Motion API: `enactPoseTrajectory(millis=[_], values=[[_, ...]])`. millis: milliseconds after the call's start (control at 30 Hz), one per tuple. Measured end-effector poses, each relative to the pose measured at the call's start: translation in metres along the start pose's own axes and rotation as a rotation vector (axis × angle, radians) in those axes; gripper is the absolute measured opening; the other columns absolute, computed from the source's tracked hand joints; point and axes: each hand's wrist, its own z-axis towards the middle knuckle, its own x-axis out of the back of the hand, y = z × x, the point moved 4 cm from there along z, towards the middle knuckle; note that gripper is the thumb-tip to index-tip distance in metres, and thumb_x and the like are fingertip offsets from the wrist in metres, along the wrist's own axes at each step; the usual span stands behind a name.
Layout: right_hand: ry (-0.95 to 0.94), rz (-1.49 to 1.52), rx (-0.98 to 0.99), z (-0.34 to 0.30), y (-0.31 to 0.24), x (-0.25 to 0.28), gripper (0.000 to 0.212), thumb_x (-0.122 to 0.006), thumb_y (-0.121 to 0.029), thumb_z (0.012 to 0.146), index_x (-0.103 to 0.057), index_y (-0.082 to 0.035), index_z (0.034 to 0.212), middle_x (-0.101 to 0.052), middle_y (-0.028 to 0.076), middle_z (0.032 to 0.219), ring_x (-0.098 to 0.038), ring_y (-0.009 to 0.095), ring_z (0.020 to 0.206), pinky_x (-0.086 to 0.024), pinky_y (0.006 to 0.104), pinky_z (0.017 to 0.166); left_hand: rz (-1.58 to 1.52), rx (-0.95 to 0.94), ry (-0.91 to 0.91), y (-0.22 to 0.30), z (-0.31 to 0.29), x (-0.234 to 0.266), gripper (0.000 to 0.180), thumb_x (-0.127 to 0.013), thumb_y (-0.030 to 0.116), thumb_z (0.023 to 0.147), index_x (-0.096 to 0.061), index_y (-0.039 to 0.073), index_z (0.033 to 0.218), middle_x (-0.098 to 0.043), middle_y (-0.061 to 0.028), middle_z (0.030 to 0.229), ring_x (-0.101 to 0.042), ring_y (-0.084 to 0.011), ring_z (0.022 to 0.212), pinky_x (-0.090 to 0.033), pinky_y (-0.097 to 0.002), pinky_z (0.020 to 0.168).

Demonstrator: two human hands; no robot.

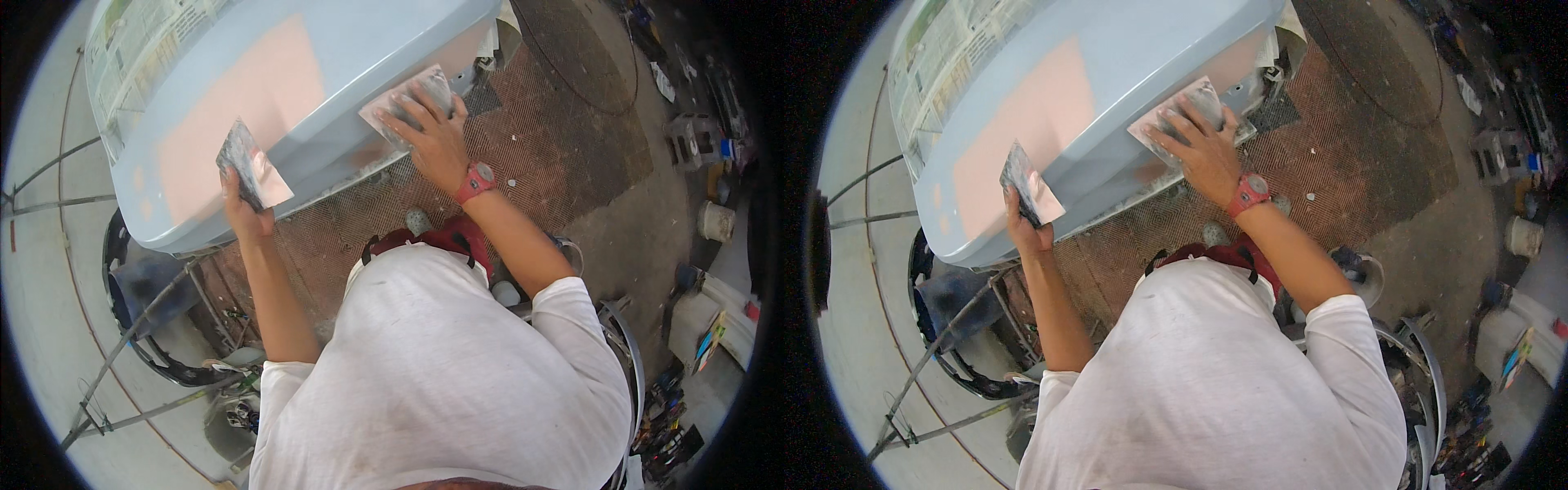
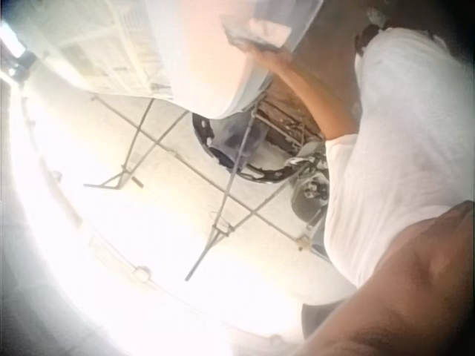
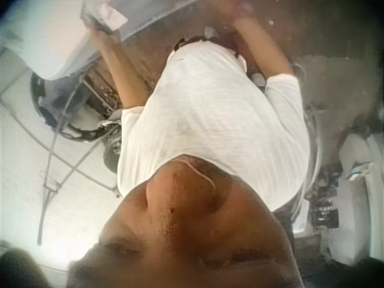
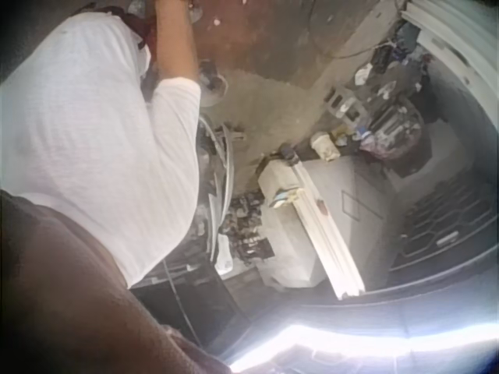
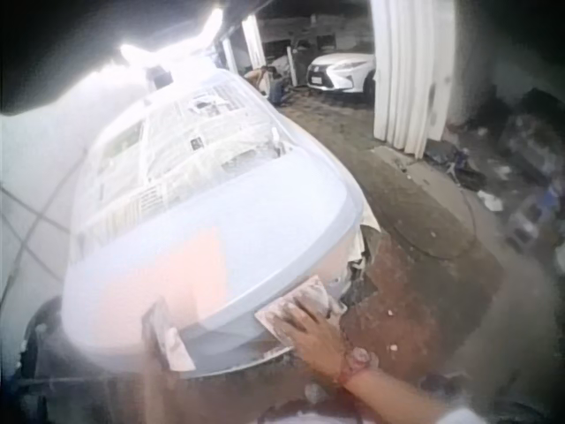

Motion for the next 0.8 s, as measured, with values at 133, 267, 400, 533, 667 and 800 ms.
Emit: enactPoseTrajectory(millis=[133, 267, 400, 533, 667, 800], values=[[-0.010, -0.008, 0.056, -0.001, 0.007, -0.014, 0.071, -0.068, 0.001, 0.083, -0.064, -0.039, 0.142, -0.051, -0.004, 0.151, -0.039, 0.020, 0.151, -0.020, 0.0696, 0.116, 0.032, -0.006, 0.002, -0.001, -0.002, -0.010, 0.053, -0.053, 0.030, 0.110, -0.042, 0.002, 0.154, -0.056, -0.0153, 0.146, -0.058, -0.0280, 0.133, -0.050, -0.0434, 0.113], [-0.110, -0.035, 0.015, -0.010, 0.008, -0.016, 0.067, -0.066, -0.002, 0.088, -0.062, -0.041, 0.142, -0.052, -0.005, 0.148, -0.038, 0.019, 0.152, -0.023, 0.0740, 0.114, 0.017, -0.002, 0.007, -0.004, 0.002, -0.001, 0.053, -0.053, 0.030, 0.110, -0.042, 0.002, 0.154, -0.057, -0.0155, 0.145, -0.059, -0.0281, 0.133, -0.050, -0.0432, 0.112], [0.030, -0.001, 0.008, -0.007, 0.009, -0.009, 0.073, -0.068, 0.002, 0.084, -0.063, -0.042, 0.142, -0.051, -0.006, 0.147, -0.039, 0.019, 0.151, -0.021, 0.0702, 0.116, 0.047, 0.006, 0.029, -0.005, 0.001, -0.001, 0.053, -0.053, 0.030, 0.110, -0.041, 0.001, 0.154, -0.057, -0.0159, 0.145, -0.060, -0.0283, 0.132, -0.051, -0.0436, 0.111], [0.104, -0.018, 0.038, -0.002, 0.013, -0.016, 0.076, -0.068, 0.004, 0.083, -0.063, -0.044, 0.142, -0.051, -0.007, 0.146, -0.040, 0.018, 0.150, -0.021, 0.0666, 0.116, 0.036, 0.020, 0.046, -0.009, -0.003, 0.001, 0.053, -0.052, 0.030, 0.110, -0.042, 0.001, 0.154, -0.058, -0.0159, 0.145, -0.061, -0.0284, 0.131, -0.052, -0.0437, 0.111], [0.084, -0.004, 0.057, 0.001, 0.014, -0.028, 0.074, -0.067, 0.003, 0.086, -0.063, -0.045, 0.142, -0.051, -0.008, 0.146, -0.041, 0.017, 0.149, -0.023, 0.0677, 0.115, 0.028, 0.025, 0.023, -0.009, -0.004, 0.003, 0.051, -0.054, 0.029, 0.110, -0.046, 0.002, 0.152, -0.061, -0.0150, 0.143, -0.063, -0.0278, 0.129, -0.053, -0.0436, 0.110], [0.080, -0.012, 0.084, -0.018, 0.025, -0.061, 0.069, -0.068, -0.003, 0.089, -0.061, -0.046, 0.143, -0.051, -0.008, 0.147, -0.041, 0.017, 0.150, -0.025, 0.0702, 0.115, 0.020, 0.046, 0.043, -0.011, 0.001, -0.005, 0.050, -0.054, 0.030, 0.110, -0.046, 0.003, 0.152, -0.061, -0.0149, 0.142, -0.063, -0.0277, 0.129, -0.053, -0.0429, 0.109]])
